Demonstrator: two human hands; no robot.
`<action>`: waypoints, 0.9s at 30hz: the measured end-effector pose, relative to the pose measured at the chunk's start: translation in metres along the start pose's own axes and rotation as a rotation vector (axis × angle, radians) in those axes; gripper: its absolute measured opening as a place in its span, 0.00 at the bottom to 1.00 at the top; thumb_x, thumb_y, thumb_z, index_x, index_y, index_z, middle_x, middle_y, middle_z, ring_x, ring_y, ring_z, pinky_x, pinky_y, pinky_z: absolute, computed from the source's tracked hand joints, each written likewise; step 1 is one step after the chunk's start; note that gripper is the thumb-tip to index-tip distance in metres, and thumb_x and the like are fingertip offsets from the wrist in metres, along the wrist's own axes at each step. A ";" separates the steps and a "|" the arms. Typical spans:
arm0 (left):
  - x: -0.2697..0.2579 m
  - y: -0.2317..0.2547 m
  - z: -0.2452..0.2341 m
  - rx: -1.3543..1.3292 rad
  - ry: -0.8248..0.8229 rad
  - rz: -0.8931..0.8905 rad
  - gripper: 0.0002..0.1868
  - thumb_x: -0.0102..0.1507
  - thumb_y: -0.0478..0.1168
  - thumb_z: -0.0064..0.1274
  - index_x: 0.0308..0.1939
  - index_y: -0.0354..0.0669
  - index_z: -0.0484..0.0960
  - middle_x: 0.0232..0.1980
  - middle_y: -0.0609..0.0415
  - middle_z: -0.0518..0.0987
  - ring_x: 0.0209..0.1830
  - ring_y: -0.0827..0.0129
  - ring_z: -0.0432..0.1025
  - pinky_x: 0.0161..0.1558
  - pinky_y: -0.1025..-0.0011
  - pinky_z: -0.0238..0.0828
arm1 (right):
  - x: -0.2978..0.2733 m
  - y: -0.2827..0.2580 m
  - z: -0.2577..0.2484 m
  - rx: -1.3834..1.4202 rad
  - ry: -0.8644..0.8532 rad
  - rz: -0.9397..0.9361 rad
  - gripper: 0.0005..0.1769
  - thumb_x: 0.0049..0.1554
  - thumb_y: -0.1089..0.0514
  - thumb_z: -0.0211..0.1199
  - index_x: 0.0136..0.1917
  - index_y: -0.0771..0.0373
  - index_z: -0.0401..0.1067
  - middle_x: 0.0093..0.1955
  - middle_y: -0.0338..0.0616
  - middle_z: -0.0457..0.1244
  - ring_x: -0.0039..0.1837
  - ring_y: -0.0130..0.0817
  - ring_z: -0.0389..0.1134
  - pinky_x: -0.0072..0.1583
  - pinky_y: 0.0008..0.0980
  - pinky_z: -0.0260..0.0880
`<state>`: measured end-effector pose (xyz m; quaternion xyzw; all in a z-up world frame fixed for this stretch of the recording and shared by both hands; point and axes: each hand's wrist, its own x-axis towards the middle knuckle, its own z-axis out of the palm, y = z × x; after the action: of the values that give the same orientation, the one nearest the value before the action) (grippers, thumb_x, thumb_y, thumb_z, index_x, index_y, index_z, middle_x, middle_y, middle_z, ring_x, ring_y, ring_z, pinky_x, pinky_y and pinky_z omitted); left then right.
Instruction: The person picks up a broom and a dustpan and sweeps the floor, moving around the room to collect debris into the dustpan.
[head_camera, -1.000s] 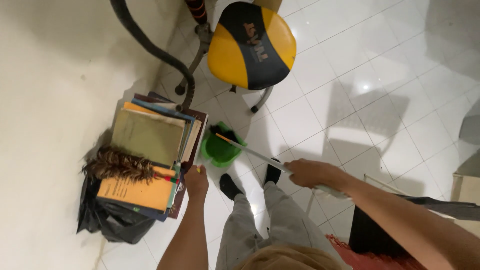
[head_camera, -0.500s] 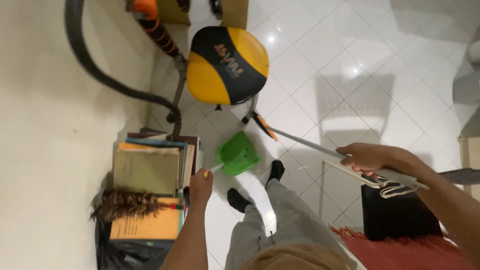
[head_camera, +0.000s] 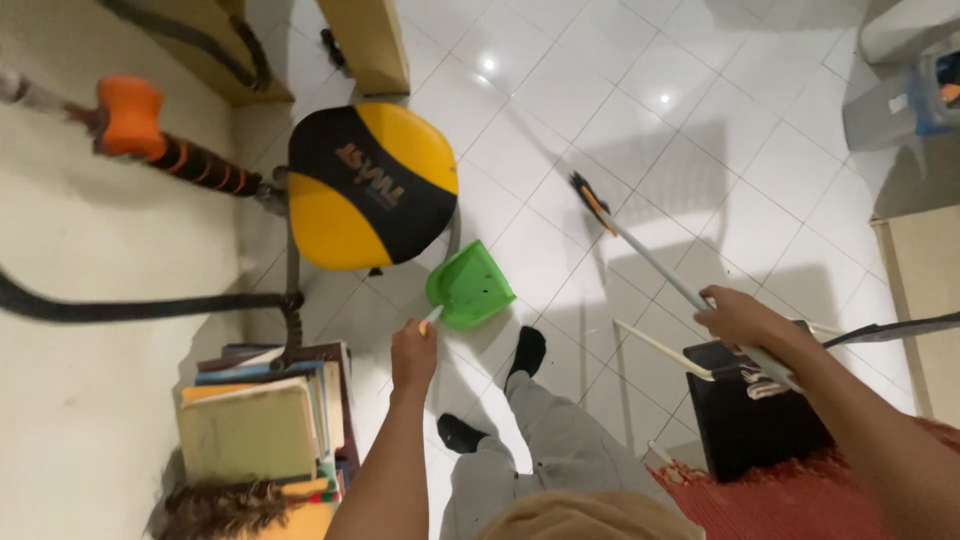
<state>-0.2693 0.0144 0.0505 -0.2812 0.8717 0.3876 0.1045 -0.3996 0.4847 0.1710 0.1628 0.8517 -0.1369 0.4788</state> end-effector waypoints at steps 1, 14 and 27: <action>0.009 0.010 0.006 -0.013 0.012 0.019 0.15 0.68 0.42 0.49 0.40 0.30 0.80 0.37 0.33 0.81 0.37 0.40 0.78 0.40 0.50 0.75 | 0.011 0.000 -0.006 -0.029 0.022 0.011 0.32 0.63 0.54 0.57 0.77 0.64 0.57 0.39 0.53 0.68 0.32 0.39 0.64 0.36 0.39 0.66; 0.099 0.111 0.052 0.074 -0.031 0.206 0.18 0.68 0.44 0.50 0.35 0.27 0.78 0.38 0.30 0.81 0.39 0.37 0.77 0.43 0.49 0.73 | 0.135 -0.106 -0.096 -0.096 0.151 -0.160 0.14 0.53 0.65 0.54 0.50 0.75 0.74 0.36 0.59 0.68 0.37 0.47 0.71 0.41 0.45 0.71; 0.122 0.117 0.092 0.218 -0.265 0.124 0.19 0.70 0.47 0.46 0.41 0.31 0.79 0.41 0.33 0.82 0.43 0.41 0.79 0.45 0.52 0.76 | 0.172 -0.127 -0.049 -0.142 0.147 -0.061 0.20 0.54 0.66 0.54 0.59 0.72 0.70 0.47 0.61 0.70 0.47 0.50 0.75 0.48 0.47 0.76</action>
<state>-0.4392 0.0955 0.0112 -0.1601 0.9028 0.3302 0.2243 -0.5731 0.4138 0.0578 0.1123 0.8966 -0.0784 0.4211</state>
